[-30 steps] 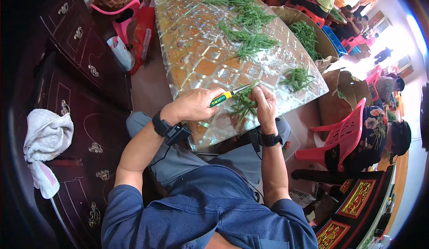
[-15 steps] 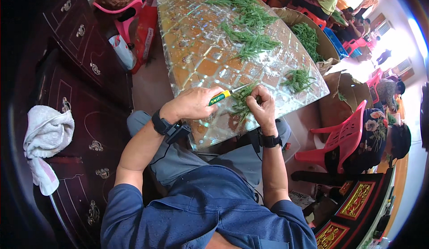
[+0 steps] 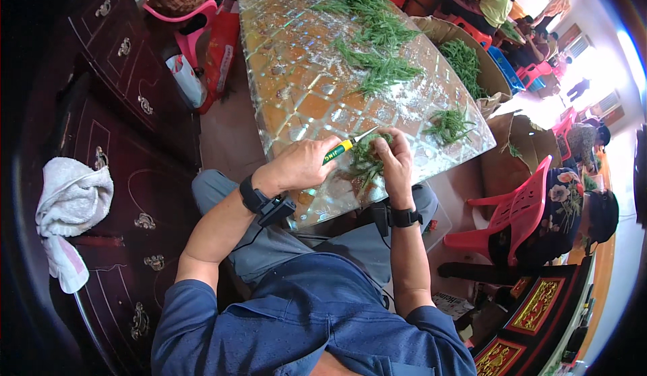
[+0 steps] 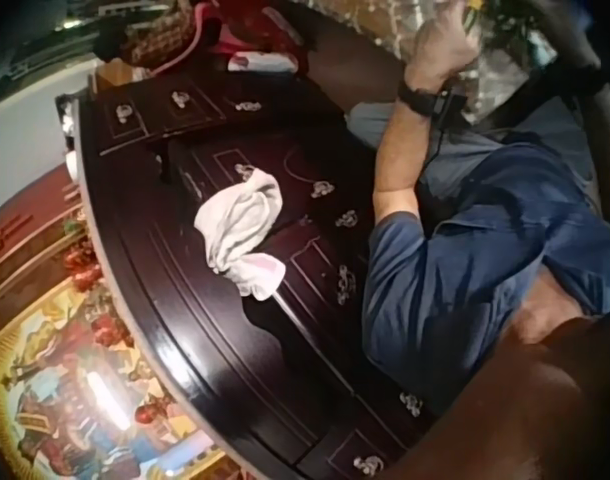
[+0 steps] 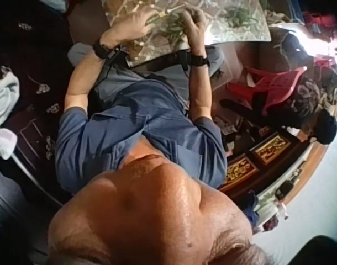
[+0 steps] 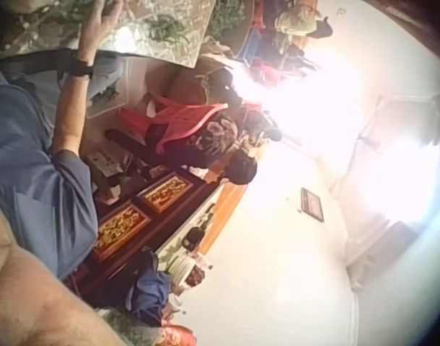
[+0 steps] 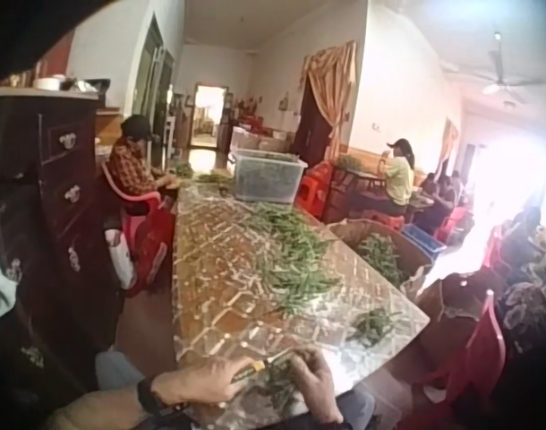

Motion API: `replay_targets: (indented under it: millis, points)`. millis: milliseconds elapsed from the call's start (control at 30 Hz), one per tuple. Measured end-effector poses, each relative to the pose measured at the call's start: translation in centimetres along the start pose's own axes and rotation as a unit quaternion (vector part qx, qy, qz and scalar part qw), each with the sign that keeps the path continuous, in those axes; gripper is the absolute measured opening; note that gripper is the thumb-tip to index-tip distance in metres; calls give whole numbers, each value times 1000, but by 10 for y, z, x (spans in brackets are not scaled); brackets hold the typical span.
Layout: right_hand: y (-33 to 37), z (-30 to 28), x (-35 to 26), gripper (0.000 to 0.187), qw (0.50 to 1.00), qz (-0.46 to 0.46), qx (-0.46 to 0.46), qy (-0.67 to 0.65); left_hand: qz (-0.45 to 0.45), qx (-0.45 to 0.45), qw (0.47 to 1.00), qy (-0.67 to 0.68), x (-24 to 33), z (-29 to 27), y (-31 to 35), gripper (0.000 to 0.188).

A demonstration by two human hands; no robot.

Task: Trimming and sorting green herbs on a plastic-covered table using scissors.

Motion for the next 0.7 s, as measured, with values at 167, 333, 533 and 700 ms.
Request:
replay_targets:
  millis: [167, 333, 533, 700]
  points:
    - [2, -1, 5, 14, 993, 61, -21, -104, -4, -7, 1000, 10, -3, 5, 1, 44]
    - [-1, 6, 9, 11, 998, 4, -36, 44, -3, -5, 1000, -2, -7, 5, -4, 47]
    - [1, 14, 18, 9, 996, -47, 20, 80, -21, -32, 999, -27, -2, 1, -5, 51]
    - [1, 16, 14, 9, 982, -73, 44, 167, 0, -25, 999, -32, -5, 7, -4, 54]
Point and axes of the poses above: each hand's wrist, its own y-axis away from the middle knuckle, its own z-axis out of the palm, x = y × z, the point moved 2 cm from there along -y, towards the middle knuckle, and after that the axes turned 1 degree about z, right-handed, at the moved point
